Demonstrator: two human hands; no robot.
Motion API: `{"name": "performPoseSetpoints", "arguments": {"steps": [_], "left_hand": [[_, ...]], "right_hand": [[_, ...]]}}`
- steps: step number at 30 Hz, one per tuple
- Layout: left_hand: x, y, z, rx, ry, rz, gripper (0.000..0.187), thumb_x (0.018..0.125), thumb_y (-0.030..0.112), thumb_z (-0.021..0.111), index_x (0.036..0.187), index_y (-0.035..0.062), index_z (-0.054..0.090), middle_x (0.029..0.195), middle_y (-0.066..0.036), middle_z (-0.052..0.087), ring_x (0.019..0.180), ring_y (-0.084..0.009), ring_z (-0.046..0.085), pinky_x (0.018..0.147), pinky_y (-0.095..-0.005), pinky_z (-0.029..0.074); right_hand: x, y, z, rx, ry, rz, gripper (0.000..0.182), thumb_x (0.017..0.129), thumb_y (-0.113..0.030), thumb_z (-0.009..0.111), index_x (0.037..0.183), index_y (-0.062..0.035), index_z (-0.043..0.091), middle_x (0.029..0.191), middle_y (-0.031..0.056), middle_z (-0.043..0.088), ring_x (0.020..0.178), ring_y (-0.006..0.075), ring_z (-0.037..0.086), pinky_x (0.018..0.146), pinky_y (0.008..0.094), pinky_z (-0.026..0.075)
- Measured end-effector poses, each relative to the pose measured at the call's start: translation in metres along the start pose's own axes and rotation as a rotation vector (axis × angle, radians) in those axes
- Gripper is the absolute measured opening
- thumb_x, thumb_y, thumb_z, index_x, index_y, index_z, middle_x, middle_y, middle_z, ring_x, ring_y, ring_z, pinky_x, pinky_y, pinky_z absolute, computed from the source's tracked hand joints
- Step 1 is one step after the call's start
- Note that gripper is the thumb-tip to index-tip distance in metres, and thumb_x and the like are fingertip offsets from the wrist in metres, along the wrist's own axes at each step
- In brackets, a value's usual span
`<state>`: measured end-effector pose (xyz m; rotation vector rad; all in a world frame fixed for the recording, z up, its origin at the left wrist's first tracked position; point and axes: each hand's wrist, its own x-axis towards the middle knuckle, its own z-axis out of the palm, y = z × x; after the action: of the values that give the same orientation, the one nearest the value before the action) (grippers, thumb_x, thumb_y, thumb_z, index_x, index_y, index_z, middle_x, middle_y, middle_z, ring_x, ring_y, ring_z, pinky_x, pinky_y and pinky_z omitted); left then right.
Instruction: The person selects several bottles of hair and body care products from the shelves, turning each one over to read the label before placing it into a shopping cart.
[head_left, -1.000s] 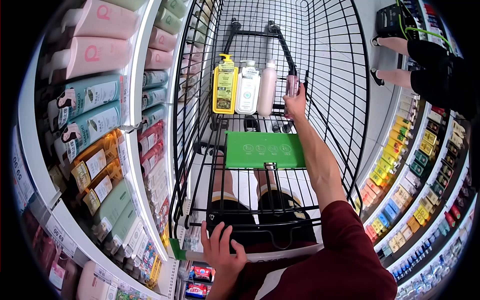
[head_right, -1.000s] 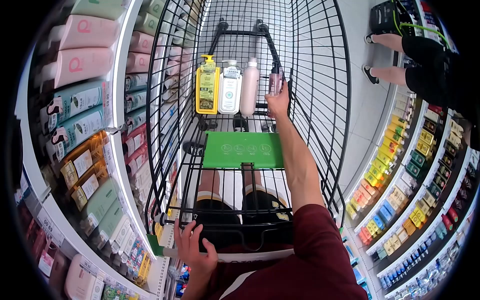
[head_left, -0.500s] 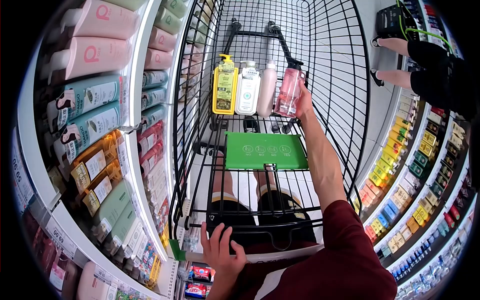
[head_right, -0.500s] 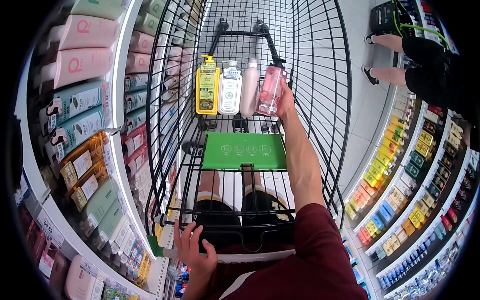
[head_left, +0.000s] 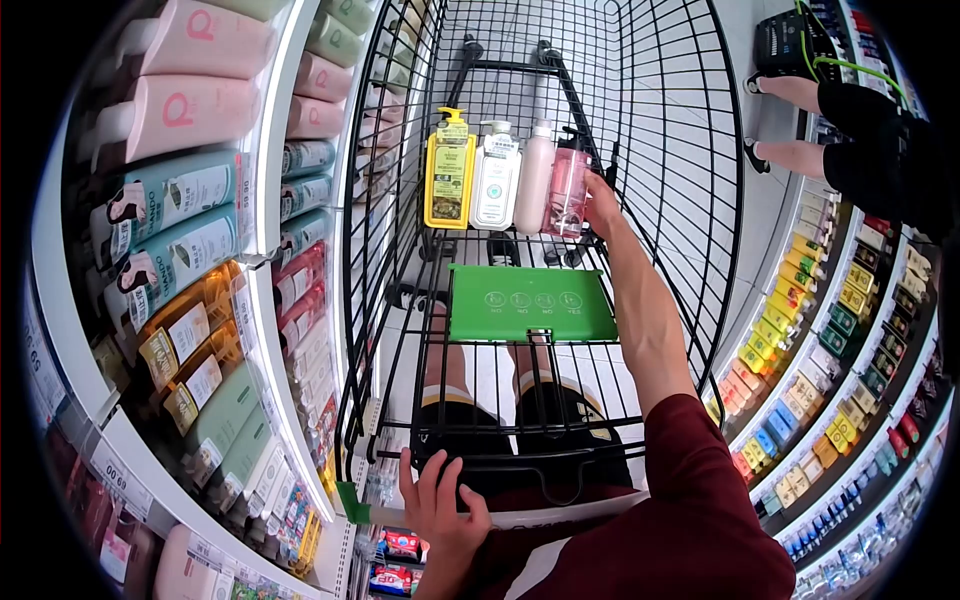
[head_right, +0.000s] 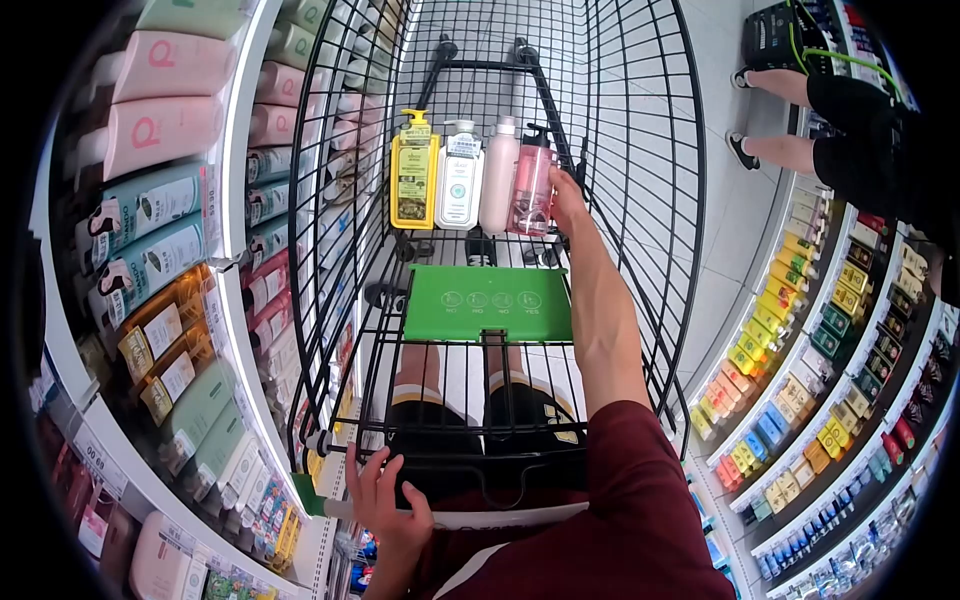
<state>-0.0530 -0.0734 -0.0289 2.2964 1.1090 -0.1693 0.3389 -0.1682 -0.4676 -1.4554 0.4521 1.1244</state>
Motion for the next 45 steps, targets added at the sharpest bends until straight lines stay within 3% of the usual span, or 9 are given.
{"name": "performPoseSetpoints", "arguments": {"steps": [10, 18, 20, 27, 30, 36, 41, 44, 45], "left_hand": [[-0.001, -0.001, -0.001, -0.002, -0.025, -0.003, 0.040, 0.069, 0.001, 0.059, 0.108, -0.0003, 0.066, 0.120, -0.016, 0.062, 0.126, -0.0538, 0.047, 0.101, -0.0579, 0.046], [0.002, 0.001, -0.001, 0.015, -0.011, 0.017, 0.039, 0.069, 0.002, 0.059, 0.108, -0.0008, 0.066, 0.120, -0.016, 0.062, 0.126, -0.0540, 0.047, 0.102, -0.0584, 0.045], [0.002, 0.001, -0.002, 0.020, -0.005, 0.020, 0.039, 0.070, 0.002, 0.059, 0.108, -0.0007, 0.066, 0.120, -0.016, 0.062, 0.126, -0.0538, 0.048, 0.102, -0.0582, 0.046], [0.003, 0.001, -0.001, 0.003, 0.017, 0.014, 0.038, 0.070, 0.002, 0.059, 0.107, 0.0004, 0.067, 0.119, -0.015, 0.064, 0.126, -0.0528, 0.049, 0.101, -0.0568, 0.047], [0.002, 0.001, -0.001, -0.002, 0.020, 0.013, 0.038, 0.070, 0.002, 0.059, 0.107, 0.0006, 0.067, 0.119, -0.015, 0.064, 0.126, -0.0526, 0.049, 0.101, -0.0565, 0.047], [0.008, 0.003, -0.003, 0.010, 0.049, 0.039, 0.037, 0.071, 0.001, 0.059, 0.107, 0.0009, 0.067, 0.120, -0.014, 0.064, 0.126, -0.0514, 0.049, 0.101, -0.0549, 0.047], [0.011, 0.005, -0.004, 0.031, 0.115, 0.063, 0.036, 0.072, 0.002, 0.060, 0.107, 0.0037, 0.068, 0.119, -0.011, 0.064, 0.126, -0.0457, 0.052, 0.098, -0.0482, 0.049], [0.013, 0.009, -0.005, 0.001, 0.151, 0.046, 0.033, 0.074, 0.002, 0.060, 0.106, 0.0053, 0.067, 0.118, -0.009, 0.064, 0.128, -0.0420, 0.051, 0.096, -0.0474, 0.049], [0.014, 0.009, -0.006, -0.024, 0.148, 0.030, 0.033, 0.074, 0.001, 0.059, 0.106, 0.0044, 0.066, 0.117, -0.010, 0.064, 0.129, -0.0421, 0.050, 0.098, -0.0487, 0.048]], "right_hand": [[0.003, 0.017, 0.025, 0.309, 0.063, -0.103, 0.029, 0.106, -0.031, 0.045, 0.125, -0.0094, 0.049, 0.116, 0.0095, 0.060, 0.105, 0.0226, 0.060, 0.088, 0.0451, 0.052], [0.008, 0.011, 0.033, -0.030, 0.154, 0.043, 0.048, 0.104, -0.042, 0.044, 0.131, -0.0043, 0.057, 0.125, 0.0101, 0.061, 0.115, 0.0223, 0.056, 0.097, 0.0454, 0.045], [0.021, 0.025, 0.031, -0.149, 0.294, -0.113, 0.057, 0.104, -0.047, 0.041, 0.133, -0.0003, 0.056, 0.127, 0.0125, 0.061, 0.117, 0.0242, 0.057, 0.100, 0.0422, 0.044], [0.010, 0.026, 0.031, -0.335, 0.229, -0.163, 0.068, 0.102, -0.053, 0.042, 0.142, 0.0025, 0.045, 0.127, 0.0186, 0.061, 0.118, 0.0293, 0.057, 0.102, 0.0385, 0.043], [-0.008, 0.020, 0.046, -0.360, 0.379, -0.272, 0.062, 0.103, -0.049, 0.044, 0.137, 0.0027, 0.051, 0.128, 0.0162, 0.060, 0.116, 0.0255, 0.057, 0.101, 0.0368, 0.043], [-0.021, 0.024, 0.038, -0.423, 0.543, -0.316, 0.057, 0.097, -0.047, 0.054, 0.123, 0.0039, 0.057, 0.120, 0.0224, 0.065, 0.110, 0.0325, 0.062, 0.097, 0.0396, 0.045], [-0.017, 0.051, -0.014, -0.702, 0.294, -0.207, 0.044, 0.089, -0.035, 0.059, 0.108, 0.0028, 0.068, 0.104, 0.0246, 0.071, 0.101, 0.0356, 0.068, 0.090, 0.0420, 0.051], [-0.065, 0.047, -0.013, -1.138, 0.084, -0.431, 0.039, 0.089, -0.034, 0.059, 0.101, 0.0020, 0.068, 0.090, 0.0240, 0.070, 0.085, 0.0350, 0.070, 0.075, 0.0435, 0.054], [-0.084, 0.036, -0.005, -1.276, -0.040, -0.403, 0.039, 0.088, -0.033, 0.058, 0.101, 0.0018, 0.069, 0.094, 0.0244, 0.070, 0.090, 0.0381, 0.069, 0.080, 0.0434, 0.054]]}}
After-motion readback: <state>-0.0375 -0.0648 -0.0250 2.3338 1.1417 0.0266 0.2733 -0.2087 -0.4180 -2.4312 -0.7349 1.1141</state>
